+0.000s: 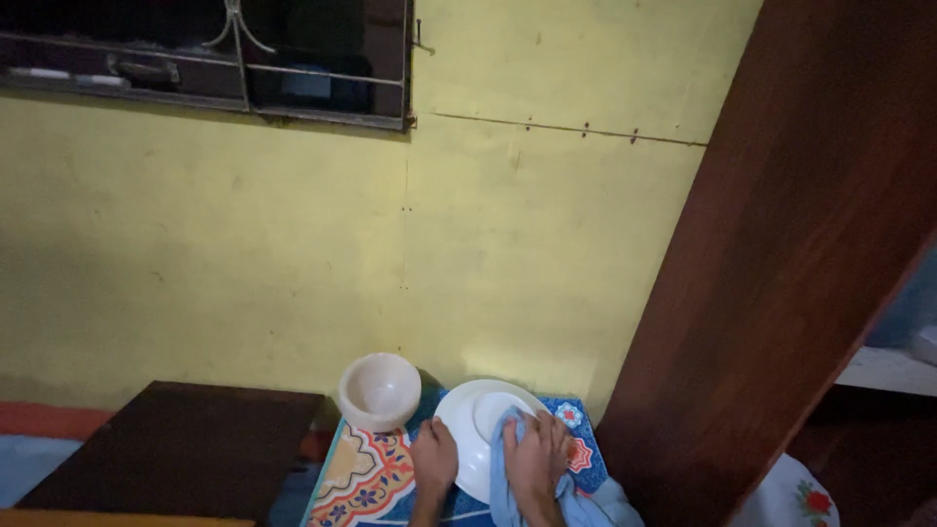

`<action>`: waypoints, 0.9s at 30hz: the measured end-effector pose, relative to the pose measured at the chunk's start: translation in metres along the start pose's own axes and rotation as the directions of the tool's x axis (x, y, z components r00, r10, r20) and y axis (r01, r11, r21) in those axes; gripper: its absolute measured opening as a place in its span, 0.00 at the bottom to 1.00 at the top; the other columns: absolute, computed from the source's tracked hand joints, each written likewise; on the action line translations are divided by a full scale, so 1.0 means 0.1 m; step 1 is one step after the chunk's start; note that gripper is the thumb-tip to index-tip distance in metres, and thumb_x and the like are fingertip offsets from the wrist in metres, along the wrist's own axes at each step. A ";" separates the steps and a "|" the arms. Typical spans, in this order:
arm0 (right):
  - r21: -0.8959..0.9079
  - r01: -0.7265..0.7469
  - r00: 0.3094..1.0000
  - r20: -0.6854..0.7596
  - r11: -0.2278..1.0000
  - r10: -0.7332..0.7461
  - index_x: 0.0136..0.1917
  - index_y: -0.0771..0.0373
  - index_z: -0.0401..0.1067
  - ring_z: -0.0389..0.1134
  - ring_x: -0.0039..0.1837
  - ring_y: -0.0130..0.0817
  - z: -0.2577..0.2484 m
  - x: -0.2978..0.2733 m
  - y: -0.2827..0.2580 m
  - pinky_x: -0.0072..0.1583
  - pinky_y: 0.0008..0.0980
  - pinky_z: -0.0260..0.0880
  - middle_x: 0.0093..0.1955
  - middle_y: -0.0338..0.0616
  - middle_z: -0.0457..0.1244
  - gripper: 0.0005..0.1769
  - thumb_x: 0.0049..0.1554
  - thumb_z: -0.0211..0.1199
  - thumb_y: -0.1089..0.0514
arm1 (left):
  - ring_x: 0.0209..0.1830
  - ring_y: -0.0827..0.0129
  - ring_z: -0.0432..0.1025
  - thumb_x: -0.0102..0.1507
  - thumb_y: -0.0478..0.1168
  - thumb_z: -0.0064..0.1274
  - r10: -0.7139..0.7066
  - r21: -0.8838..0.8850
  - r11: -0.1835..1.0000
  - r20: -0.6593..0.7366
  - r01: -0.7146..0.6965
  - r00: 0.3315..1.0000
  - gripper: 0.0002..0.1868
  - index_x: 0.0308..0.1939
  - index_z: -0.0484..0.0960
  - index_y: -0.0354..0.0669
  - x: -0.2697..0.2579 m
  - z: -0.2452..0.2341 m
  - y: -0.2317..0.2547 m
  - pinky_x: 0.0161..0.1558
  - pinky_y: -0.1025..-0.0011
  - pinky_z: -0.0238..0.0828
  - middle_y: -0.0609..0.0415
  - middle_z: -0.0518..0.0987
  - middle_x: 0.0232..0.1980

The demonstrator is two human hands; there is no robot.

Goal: The person wipes a stack of white plates with a blue cloth on a small table. They flip each plate to wipe both sides and then place it back on the stack. The activity continues throughout the clip.

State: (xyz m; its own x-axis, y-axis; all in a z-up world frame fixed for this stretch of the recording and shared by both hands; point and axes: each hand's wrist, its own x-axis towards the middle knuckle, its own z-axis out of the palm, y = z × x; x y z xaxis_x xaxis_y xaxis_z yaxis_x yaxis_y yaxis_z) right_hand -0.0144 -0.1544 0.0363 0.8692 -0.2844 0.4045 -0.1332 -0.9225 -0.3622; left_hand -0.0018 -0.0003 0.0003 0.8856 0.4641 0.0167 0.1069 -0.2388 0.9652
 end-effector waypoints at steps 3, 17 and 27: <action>0.015 0.050 0.998 0.029 0.999 -0.051 0.55 0.60 0.79 0.55 0.74 0.41 -0.03 -0.08 0.03 0.71 0.46 0.57 0.71 0.41 0.61 0.23 0.60 0.56 0.41 | 0.51 0.52 0.80 0.72 0.50 0.35 -0.057 0.046 0.997 0.005 0.056 0.998 0.24 0.55 0.81 0.38 0.04 0.05 -0.07 0.59 0.63 0.76 0.42 0.85 0.52; 0.013 0.253 0.944 -0.221 0.967 -0.244 0.52 0.52 0.82 0.67 0.69 0.39 0.18 -0.07 0.02 0.72 0.43 0.60 0.61 0.39 0.71 0.15 0.56 0.60 0.49 | 0.52 0.58 0.82 0.75 0.52 0.30 -0.202 0.129 0.974 0.099 0.188 0.974 0.25 0.61 0.78 0.43 -0.06 -0.15 0.27 0.59 0.67 0.81 0.47 0.85 0.56; 0.250 0.381 0.919 -0.209 0.890 -0.335 0.41 0.55 0.81 0.62 0.67 0.39 0.17 -0.15 0.21 0.69 0.40 0.60 0.59 0.37 0.68 0.09 0.47 0.66 0.53 | 0.53 0.56 0.81 0.74 0.50 0.33 -0.155 0.113 0.982 0.047 0.149 0.987 0.24 0.59 0.79 0.40 0.00 -0.04 0.12 0.61 0.65 0.78 0.45 0.84 0.55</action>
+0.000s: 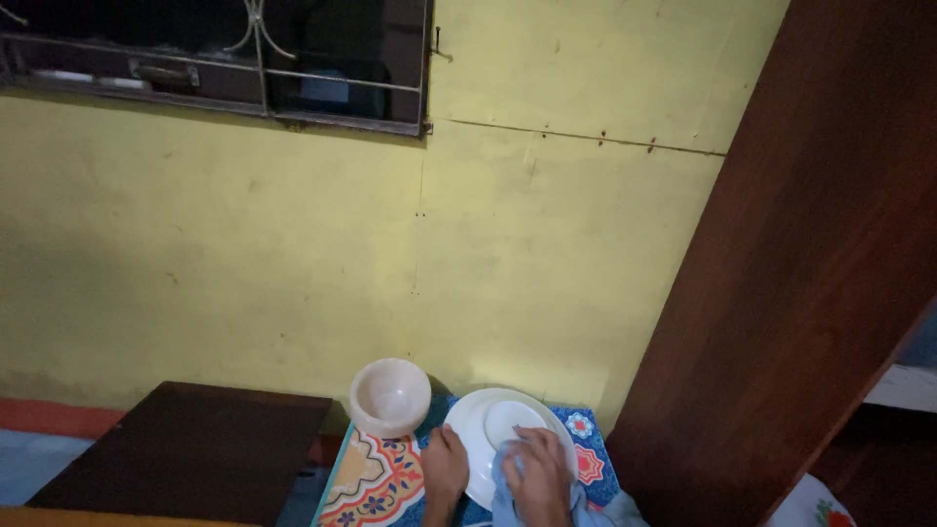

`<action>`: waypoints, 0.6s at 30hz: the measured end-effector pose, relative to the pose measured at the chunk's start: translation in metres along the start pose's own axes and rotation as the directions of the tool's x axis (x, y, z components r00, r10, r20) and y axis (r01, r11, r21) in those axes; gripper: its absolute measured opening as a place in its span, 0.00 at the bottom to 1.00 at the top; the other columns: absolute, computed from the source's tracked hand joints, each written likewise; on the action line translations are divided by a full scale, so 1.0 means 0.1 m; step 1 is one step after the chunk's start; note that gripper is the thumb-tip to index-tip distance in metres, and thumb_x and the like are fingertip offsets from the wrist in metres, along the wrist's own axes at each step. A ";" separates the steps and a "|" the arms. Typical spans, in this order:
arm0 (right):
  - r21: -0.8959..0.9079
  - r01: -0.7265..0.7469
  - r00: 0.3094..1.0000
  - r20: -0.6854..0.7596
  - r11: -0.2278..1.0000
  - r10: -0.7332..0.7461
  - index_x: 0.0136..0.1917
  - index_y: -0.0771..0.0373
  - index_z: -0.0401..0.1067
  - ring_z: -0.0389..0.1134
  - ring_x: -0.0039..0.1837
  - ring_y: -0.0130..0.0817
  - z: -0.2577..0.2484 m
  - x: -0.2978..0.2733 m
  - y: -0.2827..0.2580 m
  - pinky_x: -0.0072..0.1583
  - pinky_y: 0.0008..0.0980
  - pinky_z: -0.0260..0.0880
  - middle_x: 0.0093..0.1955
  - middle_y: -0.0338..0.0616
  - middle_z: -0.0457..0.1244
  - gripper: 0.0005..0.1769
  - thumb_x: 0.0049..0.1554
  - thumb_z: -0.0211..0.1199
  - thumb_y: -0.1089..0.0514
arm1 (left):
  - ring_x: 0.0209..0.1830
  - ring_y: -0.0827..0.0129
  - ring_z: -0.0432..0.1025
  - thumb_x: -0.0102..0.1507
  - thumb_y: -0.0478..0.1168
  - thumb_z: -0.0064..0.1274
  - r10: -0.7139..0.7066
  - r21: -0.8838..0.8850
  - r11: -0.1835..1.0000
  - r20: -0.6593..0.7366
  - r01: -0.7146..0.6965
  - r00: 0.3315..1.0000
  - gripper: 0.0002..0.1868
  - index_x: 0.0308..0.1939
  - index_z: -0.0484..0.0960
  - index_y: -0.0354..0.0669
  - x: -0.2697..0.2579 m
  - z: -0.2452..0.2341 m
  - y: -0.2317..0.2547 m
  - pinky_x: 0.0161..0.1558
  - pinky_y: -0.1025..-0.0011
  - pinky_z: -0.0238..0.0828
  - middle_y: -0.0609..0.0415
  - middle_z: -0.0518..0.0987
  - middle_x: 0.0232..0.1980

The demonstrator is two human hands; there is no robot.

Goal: The person wipes a stack of white plates with a blue cloth on a small table. They flip each plate to wipe both sides and then place it back on the stack. The activity continues throughout the clip.

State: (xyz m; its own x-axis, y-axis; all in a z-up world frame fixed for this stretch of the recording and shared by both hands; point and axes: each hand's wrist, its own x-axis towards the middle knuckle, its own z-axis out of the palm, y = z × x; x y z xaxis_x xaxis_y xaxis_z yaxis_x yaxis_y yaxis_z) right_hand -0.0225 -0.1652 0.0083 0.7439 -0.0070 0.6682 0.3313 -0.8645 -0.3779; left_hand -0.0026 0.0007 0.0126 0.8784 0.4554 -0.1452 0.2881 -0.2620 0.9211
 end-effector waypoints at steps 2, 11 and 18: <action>0.045 0.256 0.964 0.063 0.966 -0.259 0.53 0.55 0.81 0.63 0.67 0.38 -0.11 0.03 -0.14 0.66 0.38 0.64 0.61 0.34 0.67 0.15 0.51 0.66 0.54 | 0.46 0.50 0.81 0.72 0.49 0.34 0.121 -0.060 0.991 -0.033 -0.123 0.992 0.24 0.53 0.80 0.35 0.02 0.02 -0.04 0.52 0.61 0.80 0.39 0.85 0.49; -0.202 0.141 0.919 0.390 0.969 -0.052 0.75 0.41 0.64 0.41 0.82 0.55 0.22 0.28 -0.11 0.74 0.58 0.43 0.84 0.47 0.42 0.33 0.63 0.45 0.30 | 0.49 0.54 0.82 0.73 0.51 0.30 0.059 -0.007 0.998 0.014 -0.059 0.998 0.26 0.58 0.79 0.39 0.00 -0.03 0.01 0.56 0.63 0.81 0.42 0.85 0.53; -0.384 0.092 0.887 0.451 0.919 0.100 0.75 0.49 0.63 0.50 0.77 0.61 -0.01 0.65 -0.05 0.75 0.57 0.46 0.79 0.60 0.49 0.36 0.65 0.35 0.31 | 0.47 0.49 0.81 0.72 0.50 0.34 0.143 -0.063 0.987 -0.046 -0.146 0.989 0.24 0.53 0.80 0.37 0.14 0.13 -0.18 0.54 0.59 0.79 0.40 0.85 0.50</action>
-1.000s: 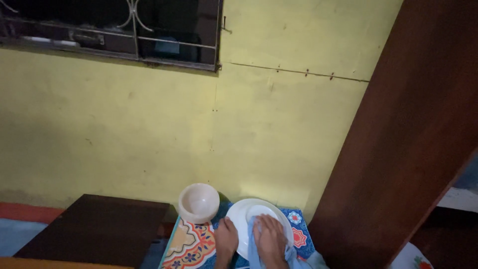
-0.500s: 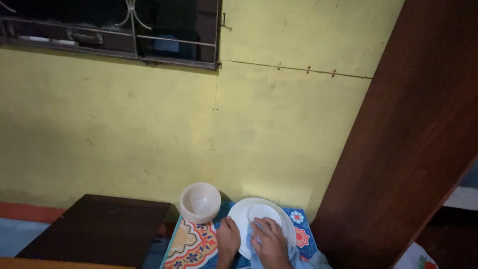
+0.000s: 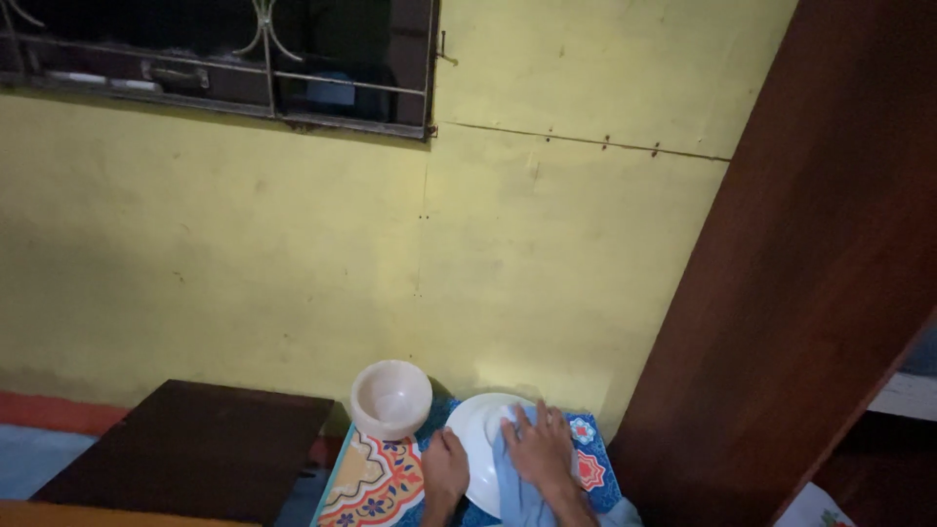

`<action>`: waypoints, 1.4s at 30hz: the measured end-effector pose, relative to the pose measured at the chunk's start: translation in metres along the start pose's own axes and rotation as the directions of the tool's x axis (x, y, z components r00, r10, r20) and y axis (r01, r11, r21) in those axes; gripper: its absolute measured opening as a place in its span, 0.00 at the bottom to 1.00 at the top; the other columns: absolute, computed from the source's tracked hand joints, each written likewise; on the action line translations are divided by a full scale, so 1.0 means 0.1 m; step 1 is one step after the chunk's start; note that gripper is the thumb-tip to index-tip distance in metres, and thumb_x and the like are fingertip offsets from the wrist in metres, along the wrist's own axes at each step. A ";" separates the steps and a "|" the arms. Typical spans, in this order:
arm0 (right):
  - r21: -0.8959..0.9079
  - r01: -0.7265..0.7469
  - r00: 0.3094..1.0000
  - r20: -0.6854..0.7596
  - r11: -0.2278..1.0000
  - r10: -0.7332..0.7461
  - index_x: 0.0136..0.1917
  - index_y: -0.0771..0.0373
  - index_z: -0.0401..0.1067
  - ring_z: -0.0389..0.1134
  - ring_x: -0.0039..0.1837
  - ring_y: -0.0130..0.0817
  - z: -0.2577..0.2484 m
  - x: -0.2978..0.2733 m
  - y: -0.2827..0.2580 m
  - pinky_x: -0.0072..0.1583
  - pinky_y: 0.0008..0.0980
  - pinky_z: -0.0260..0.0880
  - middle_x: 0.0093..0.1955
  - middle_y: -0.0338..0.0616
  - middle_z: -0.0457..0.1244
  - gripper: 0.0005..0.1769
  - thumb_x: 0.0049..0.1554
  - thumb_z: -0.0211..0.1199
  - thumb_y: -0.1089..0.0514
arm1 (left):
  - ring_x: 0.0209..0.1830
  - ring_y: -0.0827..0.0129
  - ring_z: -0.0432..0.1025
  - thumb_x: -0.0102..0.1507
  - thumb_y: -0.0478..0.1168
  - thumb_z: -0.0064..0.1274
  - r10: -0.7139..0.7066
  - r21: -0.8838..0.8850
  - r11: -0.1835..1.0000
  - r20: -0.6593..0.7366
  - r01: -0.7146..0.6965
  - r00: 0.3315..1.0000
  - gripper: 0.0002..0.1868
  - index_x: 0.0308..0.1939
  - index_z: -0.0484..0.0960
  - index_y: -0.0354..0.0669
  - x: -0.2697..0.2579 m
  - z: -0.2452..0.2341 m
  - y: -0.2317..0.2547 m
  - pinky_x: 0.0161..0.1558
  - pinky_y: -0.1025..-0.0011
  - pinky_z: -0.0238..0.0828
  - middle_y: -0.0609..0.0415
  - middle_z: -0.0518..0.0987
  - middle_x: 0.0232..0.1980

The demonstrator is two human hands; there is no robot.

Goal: The person wipes a stack of white plates with a blue cloth on a small table. They flip each plate to wipe both sides and then place it back on the stack. The activity continues throughout the clip.

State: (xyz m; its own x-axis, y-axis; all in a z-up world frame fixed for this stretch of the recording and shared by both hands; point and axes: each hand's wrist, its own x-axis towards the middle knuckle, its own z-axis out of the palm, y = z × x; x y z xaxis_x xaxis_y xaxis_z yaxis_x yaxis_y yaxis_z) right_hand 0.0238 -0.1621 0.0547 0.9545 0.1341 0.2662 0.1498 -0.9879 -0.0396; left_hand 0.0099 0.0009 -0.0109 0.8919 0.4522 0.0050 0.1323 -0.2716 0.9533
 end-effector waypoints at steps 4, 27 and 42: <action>0.071 -0.209 0.962 0.195 0.975 0.192 0.80 0.42 0.54 0.41 0.84 0.56 -0.11 -0.16 0.13 0.80 0.56 0.39 0.84 0.48 0.44 0.36 0.65 0.33 0.30 | 0.50 0.51 0.80 0.72 0.51 0.32 -0.051 0.051 0.997 0.023 0.049 0.998 0.26 0.55 0.79 0.37 -0.05 -0.05 0.10 0.58 0.61 0.77 0.42 0.85 0.52; -0.127 0.607 0.681 -0.425 0.784 -0.596 0.71 0.71 0.64 0.57 0.76 0.50 0.47 -0.16 -0.51 0.74 0.44 0.54 0.73 0.56 0.59 0.28 0.59 0.53 0.58 | 0.42 0.45 0.78 0.71 0.55 0.33 0.067 -0.054 0.996 -0.017 -0.068 0.998 0.26 0.48 0.81 0.39 0.30 0.22 -0.42 0.50 0.56 0.76 0.37 0.84 0.45; -0.132 0.267 0.937 -0.195 0.955 -0.289 0.37 0.62 0.80 0.71 0.39 0.54 0.39 0.73 -0.19 0.43 0.55 0.71 0.40 0.55 0.70 0.19 0.56 0.52 0.51 | 0.44 0.45 0.80 0.70 0.50 0.36 0.066 -0.043 0.997 -0.040 -0.068 0.997 0.24 0.47 0.83 0.36 0.14 0.16 -0.22 0.51 0.57 0.78 0.38 0.85 0.48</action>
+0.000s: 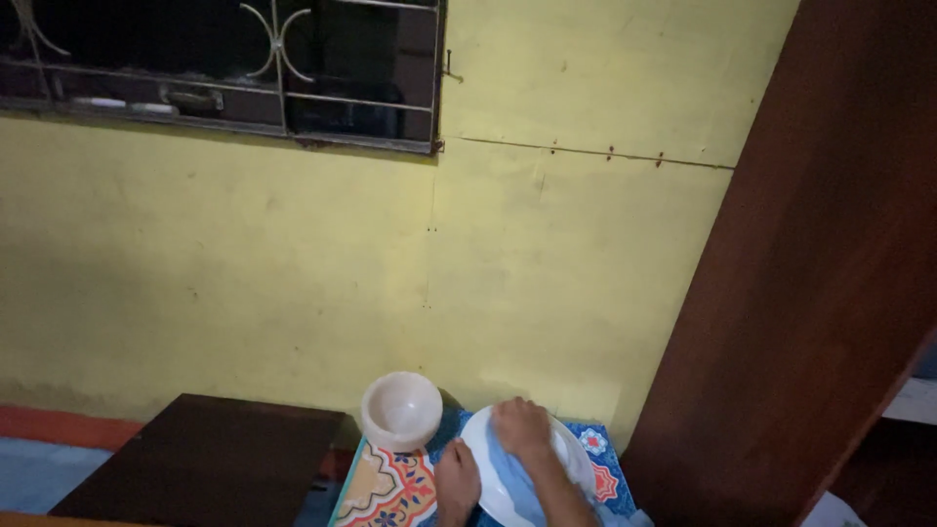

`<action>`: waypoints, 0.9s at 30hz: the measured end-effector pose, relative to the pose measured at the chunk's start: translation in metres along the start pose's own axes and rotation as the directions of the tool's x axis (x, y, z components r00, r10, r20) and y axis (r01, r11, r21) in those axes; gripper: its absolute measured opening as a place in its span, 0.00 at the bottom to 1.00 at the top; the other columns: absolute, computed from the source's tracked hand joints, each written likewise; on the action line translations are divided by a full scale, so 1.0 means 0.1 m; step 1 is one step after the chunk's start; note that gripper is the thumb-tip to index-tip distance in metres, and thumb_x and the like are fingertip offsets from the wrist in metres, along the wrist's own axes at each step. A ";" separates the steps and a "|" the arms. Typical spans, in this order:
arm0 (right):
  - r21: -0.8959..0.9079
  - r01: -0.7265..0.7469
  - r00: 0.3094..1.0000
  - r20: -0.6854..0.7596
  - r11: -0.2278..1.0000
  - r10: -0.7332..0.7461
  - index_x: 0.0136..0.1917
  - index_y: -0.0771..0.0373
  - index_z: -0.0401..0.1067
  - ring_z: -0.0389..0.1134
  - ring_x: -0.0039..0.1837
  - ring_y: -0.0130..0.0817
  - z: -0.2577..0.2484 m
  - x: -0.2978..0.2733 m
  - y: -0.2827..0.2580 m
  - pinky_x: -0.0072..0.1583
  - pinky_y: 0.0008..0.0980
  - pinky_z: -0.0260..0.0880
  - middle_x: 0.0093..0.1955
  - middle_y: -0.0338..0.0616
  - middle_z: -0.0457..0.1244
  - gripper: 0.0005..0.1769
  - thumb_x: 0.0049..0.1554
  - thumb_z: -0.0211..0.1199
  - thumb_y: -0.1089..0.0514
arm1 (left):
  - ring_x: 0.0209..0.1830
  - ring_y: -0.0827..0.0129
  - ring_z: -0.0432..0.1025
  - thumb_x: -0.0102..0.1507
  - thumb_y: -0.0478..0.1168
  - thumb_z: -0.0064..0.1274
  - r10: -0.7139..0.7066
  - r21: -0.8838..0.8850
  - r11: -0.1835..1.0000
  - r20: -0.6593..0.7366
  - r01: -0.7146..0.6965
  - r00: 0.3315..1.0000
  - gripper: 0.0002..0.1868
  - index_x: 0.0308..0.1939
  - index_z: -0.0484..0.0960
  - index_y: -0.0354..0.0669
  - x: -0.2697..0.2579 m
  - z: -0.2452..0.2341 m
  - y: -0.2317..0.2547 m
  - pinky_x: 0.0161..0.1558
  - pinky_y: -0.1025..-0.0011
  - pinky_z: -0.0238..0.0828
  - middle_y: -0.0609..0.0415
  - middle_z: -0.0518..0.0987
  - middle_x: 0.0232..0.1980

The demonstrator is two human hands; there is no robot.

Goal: The person wipes a stack of white plates with a blue cloth on a small table. They flip each plate to wipe both sides and then place it back on the stack. The activity continues throughout the clip.

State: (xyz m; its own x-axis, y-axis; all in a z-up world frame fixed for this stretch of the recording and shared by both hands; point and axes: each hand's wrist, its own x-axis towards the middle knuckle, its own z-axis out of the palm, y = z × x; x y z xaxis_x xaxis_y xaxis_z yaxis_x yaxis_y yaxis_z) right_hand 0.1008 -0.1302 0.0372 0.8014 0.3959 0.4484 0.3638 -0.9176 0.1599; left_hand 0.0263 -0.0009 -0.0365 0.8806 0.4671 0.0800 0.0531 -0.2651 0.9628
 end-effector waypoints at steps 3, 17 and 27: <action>0.029 -0.247 0.960 0.145 0.969 0.240 0.46 0.62 0.79 0.73 0.47 0.53 -0.13 -0.15 0.31 0.51 0.53 0.75 0.47 0.54 0.70 0.20 0.58 0.49 0.50 | 0.47 0.44 0.78 0.69 0.51 0.37 -0.022 0.025 0.999 -0.009 0.022 1.000 0.23 0.49 0.83 0.40 0.01 0.03 -0.01 0.53 0.55 0.76 0.41 0.85 0.49; 0.251 -0.591 0.807 0.198 0.767 0.557 0.40 0.65 0.80 0.70 0.53 0.57 -0.01 -0.92 0.54 0.62 0.50 0.68 0.51 0.52 0.72 0.31 0.61 0.37 0.48 | 0.45 0.46 0.79 0.68 0.54 0.42 0.010 0.105 0.994 0.009 -0.011 1.000 0.25 0.48 0.83 0.35 -0.05 -0.07 0.04 0.52 0.58 0.77 0.39 0.85 0.46; -0.186 -0.164 0.911 0.348 0.969 0.221 0.54 0.68 0.72 0.61 0.57 0.49 -0.12 -1.32 0.05 0.62 0.50 0.64 0.54 0.59 0.61 0.15 0.53 0.68 0.64 | 0.45 0.47 0.80 0.69 0.53 0.40 -0.009 0.154 0.988 0.075 -0.003 0.997 0.27 0.49 0.82 0.31 -0.15 -0.18 0.23 0.52 0.59 0.78 0.38 0.85 0.46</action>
State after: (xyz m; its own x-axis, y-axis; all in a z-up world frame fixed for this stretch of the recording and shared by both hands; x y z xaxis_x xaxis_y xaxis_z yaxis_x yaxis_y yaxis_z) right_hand -0.0091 -0.1871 -0.0109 0.9758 0.1703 0.1374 0.1332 -0.9604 0.2449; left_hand 0.0058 0.0007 -0.0110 0.9131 0.4045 0.0516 0.1227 -0.3932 0.9112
